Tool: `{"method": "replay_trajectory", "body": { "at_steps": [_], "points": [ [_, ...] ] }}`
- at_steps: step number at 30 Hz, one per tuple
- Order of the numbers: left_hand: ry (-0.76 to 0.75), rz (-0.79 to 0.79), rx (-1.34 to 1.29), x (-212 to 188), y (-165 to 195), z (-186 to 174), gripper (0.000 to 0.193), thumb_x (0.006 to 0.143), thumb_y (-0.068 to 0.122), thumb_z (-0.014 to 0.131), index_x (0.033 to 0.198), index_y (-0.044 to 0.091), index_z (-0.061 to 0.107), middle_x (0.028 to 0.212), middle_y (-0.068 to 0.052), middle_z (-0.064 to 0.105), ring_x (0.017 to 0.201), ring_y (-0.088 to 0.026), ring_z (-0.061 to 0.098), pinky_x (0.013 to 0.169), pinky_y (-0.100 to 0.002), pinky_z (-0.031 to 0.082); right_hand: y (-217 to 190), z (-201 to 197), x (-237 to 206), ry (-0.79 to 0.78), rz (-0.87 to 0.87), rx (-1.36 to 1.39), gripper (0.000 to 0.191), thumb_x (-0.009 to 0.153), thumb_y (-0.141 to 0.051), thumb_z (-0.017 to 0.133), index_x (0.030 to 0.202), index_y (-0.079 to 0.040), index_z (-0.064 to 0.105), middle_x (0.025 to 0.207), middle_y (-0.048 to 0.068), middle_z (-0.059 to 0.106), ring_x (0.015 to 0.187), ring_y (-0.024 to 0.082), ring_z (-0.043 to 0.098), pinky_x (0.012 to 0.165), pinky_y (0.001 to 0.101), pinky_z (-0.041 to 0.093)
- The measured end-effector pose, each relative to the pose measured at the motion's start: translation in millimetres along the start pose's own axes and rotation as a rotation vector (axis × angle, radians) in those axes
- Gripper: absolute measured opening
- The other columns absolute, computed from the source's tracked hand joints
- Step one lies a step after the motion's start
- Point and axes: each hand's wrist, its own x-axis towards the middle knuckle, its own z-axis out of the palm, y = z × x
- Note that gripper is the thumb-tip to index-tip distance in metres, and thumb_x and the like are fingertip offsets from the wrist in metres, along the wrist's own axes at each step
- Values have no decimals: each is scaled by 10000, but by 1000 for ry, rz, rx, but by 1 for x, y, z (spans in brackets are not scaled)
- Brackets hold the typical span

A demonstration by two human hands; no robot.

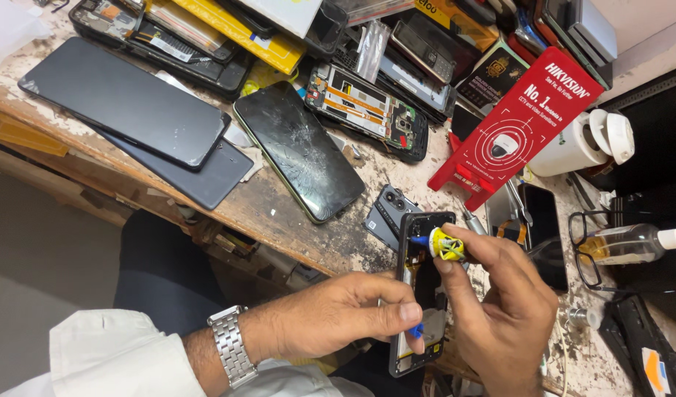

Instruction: The person repairs a disassembled smartphone at a cluttered workbench. They use a screwdriver on the phone's internal frame, apply adhesive from a tube onto the device, align and press a screen assembly onto the body, then wipe the assembled phone with a tissue and place it on the bench.

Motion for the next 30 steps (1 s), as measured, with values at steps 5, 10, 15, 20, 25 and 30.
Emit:
{"method": "replay_trajectory", "body": {
  "at_steps": [5, 10, 15, 20, 25, 30],
  "points": [
    [-21, 34, 21, -1, 0, 2, 372, 1099, 402, 554, 1066, 54, 681, 1049, -11, 695, 1012, -81, 602, 919, -261, 480, 0, 0, 4, 13, -42, -36, 329, 889, 64, 751, 1211, 7, 709, 1076, 100, 727, 963, 134, 692, 819, 235, 539],
    [4, 18, 74, -1, 2, 2, 372, 1092, 399, 551, 1052, 58, 692, 1041, 0, 678, 1011, -77, 585, 917, -266, 479, 0, 2, 7, 22, -68, -24, 326, 898, 72, 743, 1215, 9, 705, 1082, 100, 723, 970, 131, 689, 841, 236, 538],
    [-27, 28, 30, -1, 1, 3, 364, 1099, 394, 547, 1053, 60, 685, 1041, -13, 691, 1014, -90, 595, 925, -268, 476, -1, 3, 11, 26, -67, -21, 321, 908, 79, 737, 1220, 11, 705, 1061, 99, 710, 967, 125, 686, 856, 232, 547],
    [-8, 47, 42, 0, 0, 2, 365, 1098, 385, 550, 1051, 48, 684, 1046, -7, 669, 1040, -92, 611, 959, -281, 490, -1, 3, 13, 37, -71, -57, 319, 906, 81, 740, 1215, 13, 705, 1067, 102, 716, 964, 127, 689, 842, 233, 544],
    [-6, 47, 36, 2, 0, 0, 358, 1093, 380, 556, 1053, 47, 683, 1049, -22, 679, 1050, -107, 614, 988, -305, 488, 2, 2, 14, 50, -65, -65, 329, 913, 76, 749, 1232, 12, 705, 1061, 100, 715, 963, 124, 688, 830, 230, 539],
    [-4, 67, 70, 2, 1, -1, 381, 1099, 385, 552, 1064, 31, 688, 1074, -21, 665, 1105, -104, 610, 1036, -307, 479, 7, -1, 15, 69, -84, -67, 330, 928, 70, 742, 1250, 18, 693, 1078, 102, 701, 985, 126, 684, 852, 236, 547]
  ]
}}
